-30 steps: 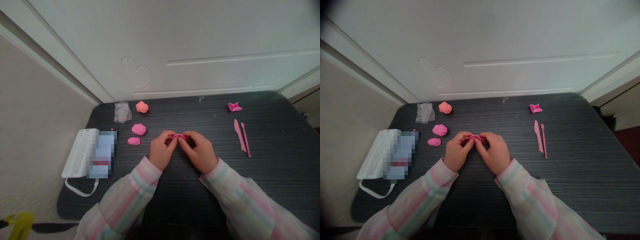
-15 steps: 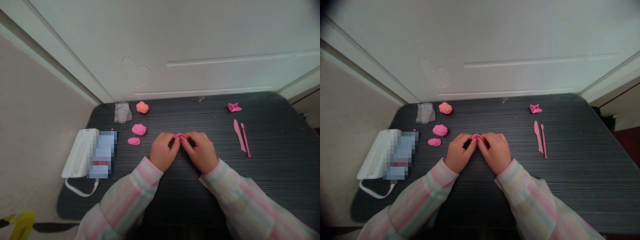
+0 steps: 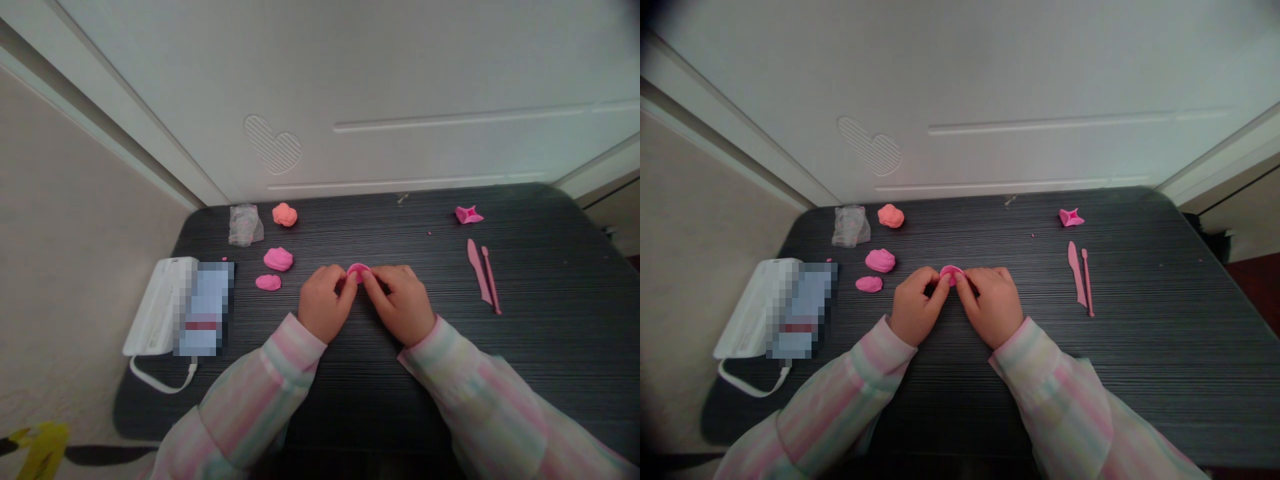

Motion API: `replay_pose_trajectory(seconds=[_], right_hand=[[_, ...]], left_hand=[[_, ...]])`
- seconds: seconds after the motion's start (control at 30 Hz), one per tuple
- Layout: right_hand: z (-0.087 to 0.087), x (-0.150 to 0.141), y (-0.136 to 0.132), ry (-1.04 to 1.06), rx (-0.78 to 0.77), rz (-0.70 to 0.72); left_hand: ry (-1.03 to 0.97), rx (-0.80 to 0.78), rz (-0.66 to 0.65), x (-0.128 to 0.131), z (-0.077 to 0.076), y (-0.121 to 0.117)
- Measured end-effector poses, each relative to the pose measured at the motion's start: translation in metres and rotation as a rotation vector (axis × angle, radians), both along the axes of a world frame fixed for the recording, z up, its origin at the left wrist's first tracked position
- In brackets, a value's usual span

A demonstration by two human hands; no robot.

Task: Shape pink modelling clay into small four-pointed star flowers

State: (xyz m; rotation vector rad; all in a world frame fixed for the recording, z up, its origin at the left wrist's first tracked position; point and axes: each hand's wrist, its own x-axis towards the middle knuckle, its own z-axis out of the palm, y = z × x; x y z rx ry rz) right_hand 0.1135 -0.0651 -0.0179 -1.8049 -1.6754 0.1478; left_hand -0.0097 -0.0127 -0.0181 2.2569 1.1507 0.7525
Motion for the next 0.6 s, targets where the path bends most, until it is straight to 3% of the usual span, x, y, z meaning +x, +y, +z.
replay_pose_trajectory(seconds=[0.43, 0.6], right_hand=[[-0.0004, 0.0004, -0.0004, -0.074, 0.047, -0.008], [0.0009, 0.0003, -0.0009, -0.059, 0.046, 0.029]], left_hand=[[-0.032, -0.095, -0.053, -0.0014, 0.0037, 0.0005], [-0.013, -0.015, -0.058, -0.0013, 0.0024, 0.0015]])
